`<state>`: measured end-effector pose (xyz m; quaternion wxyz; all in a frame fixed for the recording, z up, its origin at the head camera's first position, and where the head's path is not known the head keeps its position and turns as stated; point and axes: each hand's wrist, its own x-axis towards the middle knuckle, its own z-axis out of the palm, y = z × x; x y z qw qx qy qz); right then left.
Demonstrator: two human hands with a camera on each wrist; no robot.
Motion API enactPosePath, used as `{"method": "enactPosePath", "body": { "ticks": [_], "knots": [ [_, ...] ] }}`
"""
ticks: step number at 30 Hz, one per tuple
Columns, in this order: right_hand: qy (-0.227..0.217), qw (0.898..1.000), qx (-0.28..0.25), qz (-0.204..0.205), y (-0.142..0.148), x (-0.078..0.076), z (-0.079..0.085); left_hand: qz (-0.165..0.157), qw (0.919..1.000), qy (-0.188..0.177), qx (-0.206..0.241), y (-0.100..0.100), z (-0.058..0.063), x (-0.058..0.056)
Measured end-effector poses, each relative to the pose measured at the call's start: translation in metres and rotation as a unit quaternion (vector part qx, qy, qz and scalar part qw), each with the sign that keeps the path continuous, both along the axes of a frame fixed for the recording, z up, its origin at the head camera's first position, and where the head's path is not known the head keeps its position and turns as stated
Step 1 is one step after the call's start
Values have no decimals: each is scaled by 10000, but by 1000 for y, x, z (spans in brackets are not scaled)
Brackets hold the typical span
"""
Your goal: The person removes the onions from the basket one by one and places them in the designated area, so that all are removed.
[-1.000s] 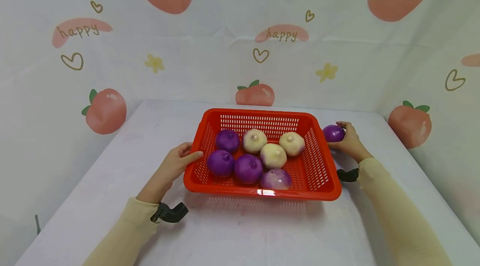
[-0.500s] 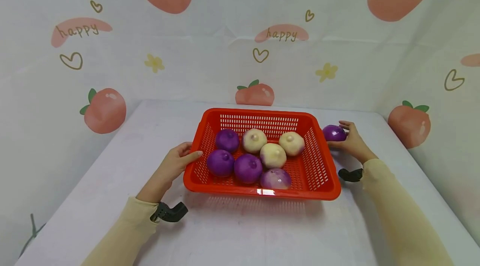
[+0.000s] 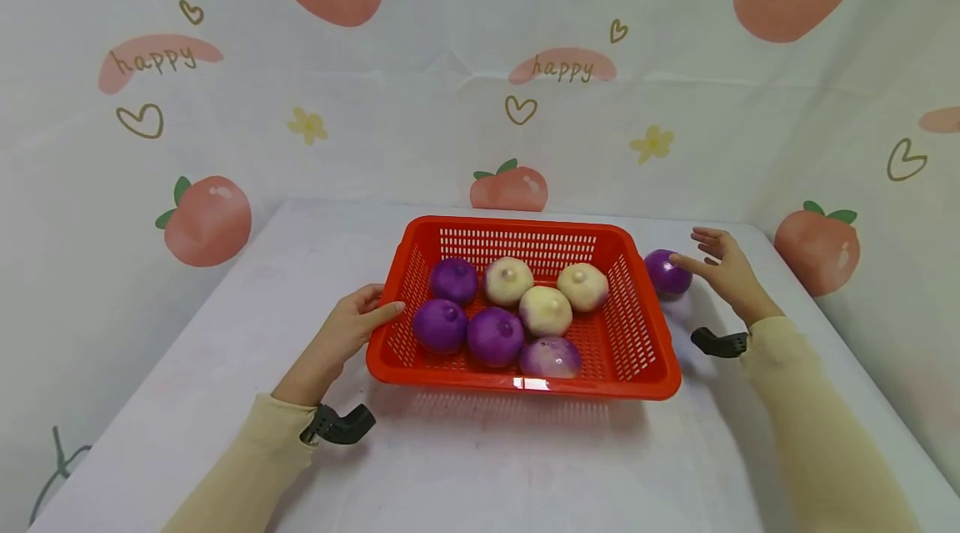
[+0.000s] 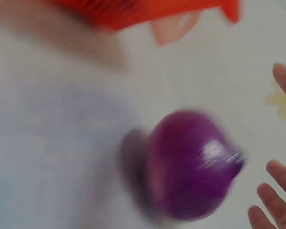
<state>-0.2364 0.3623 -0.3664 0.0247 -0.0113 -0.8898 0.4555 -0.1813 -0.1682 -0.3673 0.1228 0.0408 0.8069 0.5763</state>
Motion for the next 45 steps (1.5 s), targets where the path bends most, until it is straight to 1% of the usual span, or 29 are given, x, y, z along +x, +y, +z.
{"method": "enactPosePath", "body": {
  "ticks": [4, 6, 7, 10, 12, 13, 15, 17, 19, 21, 25, 28, 32, 35, 36, 39, 43, 45],
  "knots": [
    [421, 9984, -311, 193, -5, 9, 21, -20, 10000, 17, -1, 0, 0, 0],
    [586, 9972, -359, 307, -11, 16, 32, -31, 10000, 27, 3, -1, -1, 0],
    [747, 9953, -429, 448, -14, 19, 38, -36, 10000, 29, 4, -1, -1, 0],
    [1272, 9838, -847, 938, -29, 28, 52, -33, 10000, 38, -18, -1, -1, -1],
    [1542, 9747, -956, 1307, -41, 34, 60, -14, 10000, 40, -52, -1, -1, -1],
    [1631, 9705, -994, 1469, -48, 38, 64, -1, 10000, 44, -74, -1, -1, -1],
    [1660, 9685, -878, 1635, -63, 46, 69, 20, 9999, 48, -112, -1, 0, -1],
    [1559, 9694, -688, 1765, -79, 53, 72, 28, 9999, 40, -124, -1, 0, -1],
    [1440, 9687, -586, 1935, -93, 59, 72, 25, 9999, 26, -111, -1, 0, -1],
    [1299, 9650, -578, 2202, -106, 64, 70, 18, 10000, 8, -91, -1, 1, -1],
    [755, 9633, -399, 2546, -128, 71, 61, 14, 10000, -16, -86, -1, 1, -1],
    [289, 9580, -439, 2820, -140, 75, 52, -9, 10000, -1, -77, -1, 1, -1],
    [-56, 9518, -93, 3065, -151, 78, 39, -35, 10000, 26, -70, -2, 1, -1],
    [-227, 9482, 325, 3153, -156, 79, 33, -51, 10000, 30, -70, -2, 1, -1],
    [-313, 9468, 394, 3177, -157, 80, 30, -54, 10000, 30, -71, -2, 1, -1],
    [-378, 9436, 800, 3190, -160, 81, 25, -60, 10000, 26, -66, -2, 0, -1],
    [-185, 9363, 1328, 3246, -160, 82, 18, -87, 10000, 40, -1, -2, -1, -1],
    [-109, 9337, 1408, 3290, -160, 83, 17, -106, 9999, 43, 17, -1, -1, -1]
  ]
}}
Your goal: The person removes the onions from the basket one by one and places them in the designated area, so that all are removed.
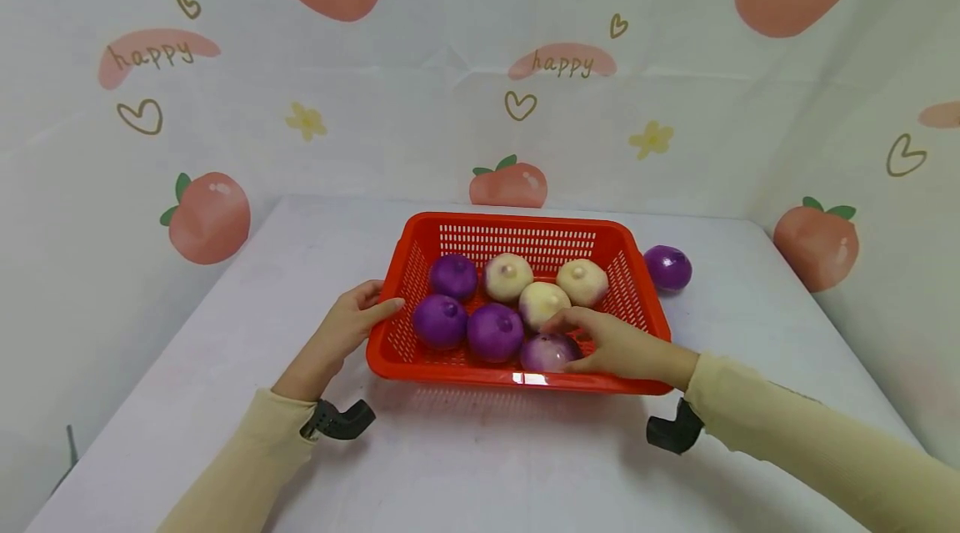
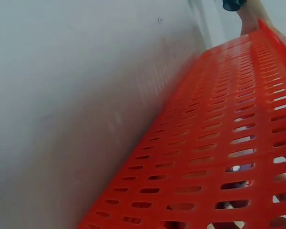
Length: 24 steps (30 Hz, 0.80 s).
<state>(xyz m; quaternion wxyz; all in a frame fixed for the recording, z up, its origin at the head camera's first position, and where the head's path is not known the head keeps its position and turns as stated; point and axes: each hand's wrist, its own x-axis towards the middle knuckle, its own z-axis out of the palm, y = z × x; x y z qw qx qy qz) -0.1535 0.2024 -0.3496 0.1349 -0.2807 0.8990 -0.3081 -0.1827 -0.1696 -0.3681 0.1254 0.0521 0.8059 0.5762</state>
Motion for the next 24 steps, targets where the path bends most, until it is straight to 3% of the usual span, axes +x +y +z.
{"method": "enactPosePath", "body": {
  "ticks": [11, 19, 24],
  "knots": [
    [-406, 9991, 110, 22, -1, -4, -3, 47, 9999, -24, -113, 1, 1, 0],
    [-115, 9991, 321, 243, -3, -8, -5, 35, 9999, 6, -111, 1, 2, 0],
    [-45, 9995, 283, 100, -3, -6, -2, 54, 9999, -15, -109, 1, 2, 0]
  ]
}}
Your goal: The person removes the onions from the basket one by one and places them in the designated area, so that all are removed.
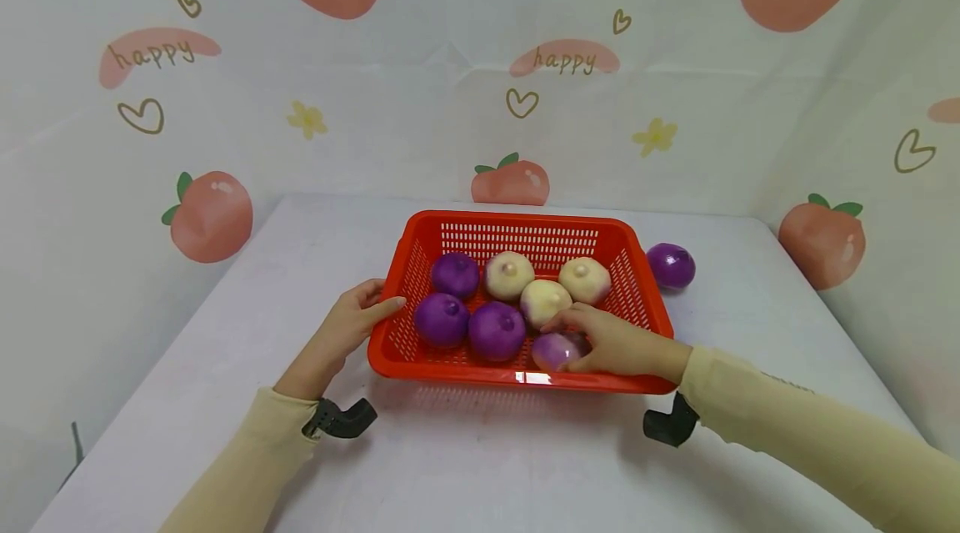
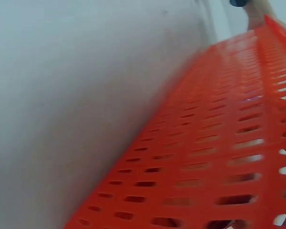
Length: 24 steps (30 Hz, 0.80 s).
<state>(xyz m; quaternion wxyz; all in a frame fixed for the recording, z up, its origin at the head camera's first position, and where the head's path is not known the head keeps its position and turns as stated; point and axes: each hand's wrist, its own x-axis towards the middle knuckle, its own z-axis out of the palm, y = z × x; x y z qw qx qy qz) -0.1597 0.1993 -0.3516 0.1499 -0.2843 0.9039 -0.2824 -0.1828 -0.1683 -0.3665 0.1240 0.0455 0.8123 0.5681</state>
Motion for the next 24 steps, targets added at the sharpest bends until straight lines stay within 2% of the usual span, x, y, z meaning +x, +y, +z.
{"method": "enactPosePath", "body": {
  "ticks": [7, 24],
  "knots": [
    [-214, 9974, -442, -526, 8, 0, 11, -34, 10000, 4, 47, -1, -1, -1],
    [-71, 9853, -1277, -1128, 36, 3, 44, -26, 10000, -16, 81, 0, -1, 0]
  ]
}}
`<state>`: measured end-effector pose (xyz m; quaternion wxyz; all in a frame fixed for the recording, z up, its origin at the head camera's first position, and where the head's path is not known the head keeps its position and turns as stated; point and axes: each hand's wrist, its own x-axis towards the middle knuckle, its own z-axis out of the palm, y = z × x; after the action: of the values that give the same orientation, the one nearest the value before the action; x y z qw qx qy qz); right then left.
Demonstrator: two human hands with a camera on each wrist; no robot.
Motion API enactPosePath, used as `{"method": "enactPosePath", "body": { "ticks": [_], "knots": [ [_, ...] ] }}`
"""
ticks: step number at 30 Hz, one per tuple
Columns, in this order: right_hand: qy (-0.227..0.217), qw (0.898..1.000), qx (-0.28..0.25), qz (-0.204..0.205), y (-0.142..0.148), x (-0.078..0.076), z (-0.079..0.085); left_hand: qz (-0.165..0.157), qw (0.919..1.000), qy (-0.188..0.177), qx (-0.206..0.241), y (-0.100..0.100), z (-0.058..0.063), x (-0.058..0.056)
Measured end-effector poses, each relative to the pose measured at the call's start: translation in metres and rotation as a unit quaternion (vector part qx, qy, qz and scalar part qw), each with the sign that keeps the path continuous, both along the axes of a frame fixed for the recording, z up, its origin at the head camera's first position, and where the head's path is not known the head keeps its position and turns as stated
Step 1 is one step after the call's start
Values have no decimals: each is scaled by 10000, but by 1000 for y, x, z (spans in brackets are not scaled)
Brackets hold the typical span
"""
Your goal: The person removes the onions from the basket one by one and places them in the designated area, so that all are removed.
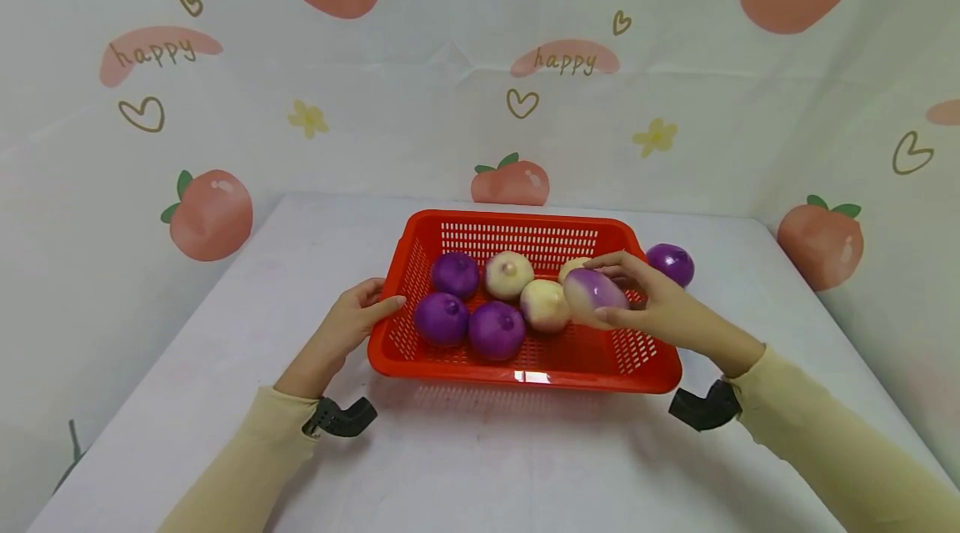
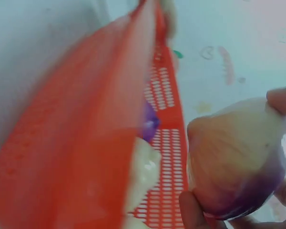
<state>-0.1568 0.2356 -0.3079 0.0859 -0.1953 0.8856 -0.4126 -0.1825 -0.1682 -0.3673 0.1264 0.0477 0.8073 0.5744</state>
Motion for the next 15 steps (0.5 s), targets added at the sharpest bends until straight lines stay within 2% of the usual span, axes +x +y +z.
{"method": "enactPosePath", "body": {
  "ticks": [6, 10, 15],
  "knots": [
    [-89, 9990, -294, -330, 14, 2, 14, -9, 10000, 36, 12, -1, -1, 0],
    [92, 9964, -658, -521, 28, 0, 18, -14, 10000, 41, 19, -1, -1, 0],
    [255, 9896, -896, -1097, 54, -6, 17, -17, 10000, 44, 17, -1, -1, 0]
  ]
}}
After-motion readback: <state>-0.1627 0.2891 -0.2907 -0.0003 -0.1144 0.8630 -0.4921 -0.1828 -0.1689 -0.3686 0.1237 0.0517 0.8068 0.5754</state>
